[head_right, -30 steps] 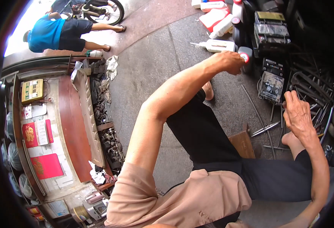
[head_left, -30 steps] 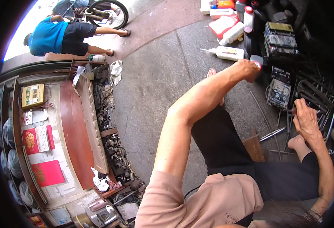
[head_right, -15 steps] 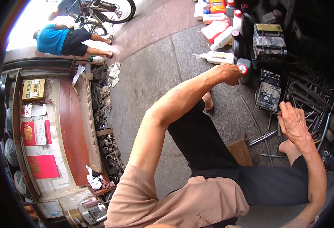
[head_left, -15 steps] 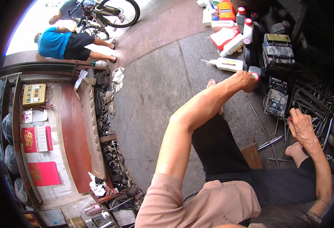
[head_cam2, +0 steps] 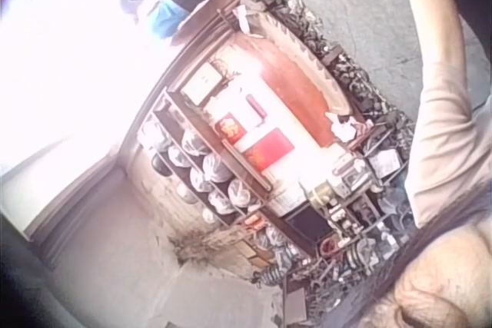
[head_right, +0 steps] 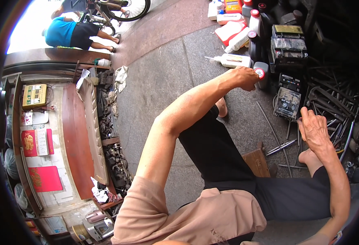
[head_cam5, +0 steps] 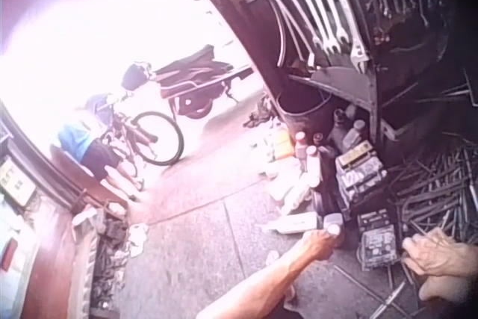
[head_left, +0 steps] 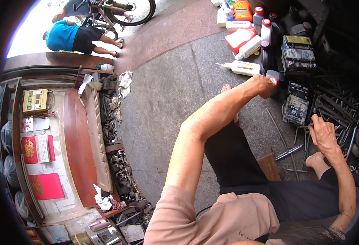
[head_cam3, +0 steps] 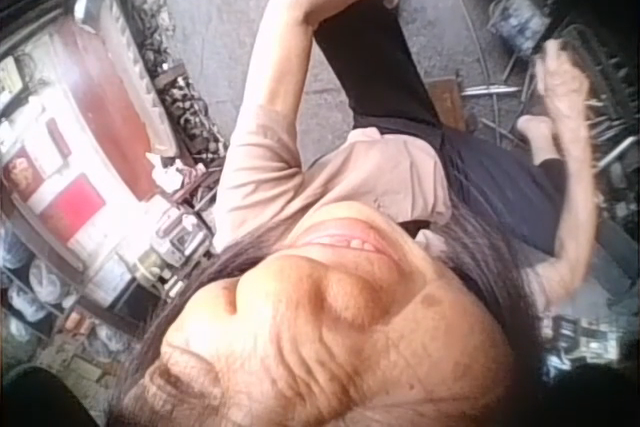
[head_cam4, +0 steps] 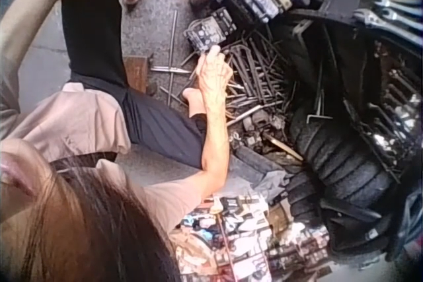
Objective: Using a screwdriver to work on a small electronic circuit board or component.
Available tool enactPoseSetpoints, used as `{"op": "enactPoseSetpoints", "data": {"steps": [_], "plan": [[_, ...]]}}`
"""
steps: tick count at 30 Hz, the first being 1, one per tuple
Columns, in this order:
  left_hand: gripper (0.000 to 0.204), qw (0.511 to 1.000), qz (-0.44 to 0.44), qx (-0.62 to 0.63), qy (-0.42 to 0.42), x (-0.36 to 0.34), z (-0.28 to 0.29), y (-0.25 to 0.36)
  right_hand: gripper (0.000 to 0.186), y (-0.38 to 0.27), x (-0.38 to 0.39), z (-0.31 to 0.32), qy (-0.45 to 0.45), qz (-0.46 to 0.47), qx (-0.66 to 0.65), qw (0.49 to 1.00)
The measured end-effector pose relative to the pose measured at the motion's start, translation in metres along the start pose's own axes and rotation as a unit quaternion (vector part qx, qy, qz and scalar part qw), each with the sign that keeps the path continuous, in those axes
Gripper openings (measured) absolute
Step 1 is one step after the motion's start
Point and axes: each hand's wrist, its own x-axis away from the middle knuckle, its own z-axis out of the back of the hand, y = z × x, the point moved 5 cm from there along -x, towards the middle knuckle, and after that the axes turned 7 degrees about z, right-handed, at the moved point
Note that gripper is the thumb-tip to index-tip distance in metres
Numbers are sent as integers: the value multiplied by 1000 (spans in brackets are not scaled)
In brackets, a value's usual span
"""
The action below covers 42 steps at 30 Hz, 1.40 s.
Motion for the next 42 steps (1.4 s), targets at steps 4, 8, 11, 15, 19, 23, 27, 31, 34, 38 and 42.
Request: {"op": "enactPoseSetpoints", "data": {"steps": [4,8,11,15,19,23,27,31,34,38,42], "plan": [[28,1000,4,-1,0,-1,-1,-3,24,18,3,-11,-53,-44,33,997],[33,999,27,-17,-41,1,0,-2,25,-7,-4,12,23,32,-39,998],[34,999,25,-22,-38,1,1,-1,27,-11,-5,12,-18,31,-46,998],[33,999,26,-19,-37,3,4,0,26,-5,-1,6,0,24,-13,1000],[31,999,14,-15,-31,0,1,1,25,10,5,-1,-4,8,17,1000],[31,999,21,-14,-23,0,-3,-4,24,-16,-6,22,-2,43,-43,998],[27,1000,3,-2,3,2,2,0,22,-8,-2,7,-17,13,-32,999],[27,1000,-7,-4,10,4,4,1,24,5,2,-6,-50,-14,-10,999],[26,1000,6,5,8,4,3,-1,25,5,0,0,-50,-25,-12,998],[26,1000,-3,0,13,2,0,-3,27,-11,-4,12,10,37,-29,999],[25,1000,-7,-1,15,0,-1,-2,28,-10,-2,4,-17,11,-9,1000]]}}
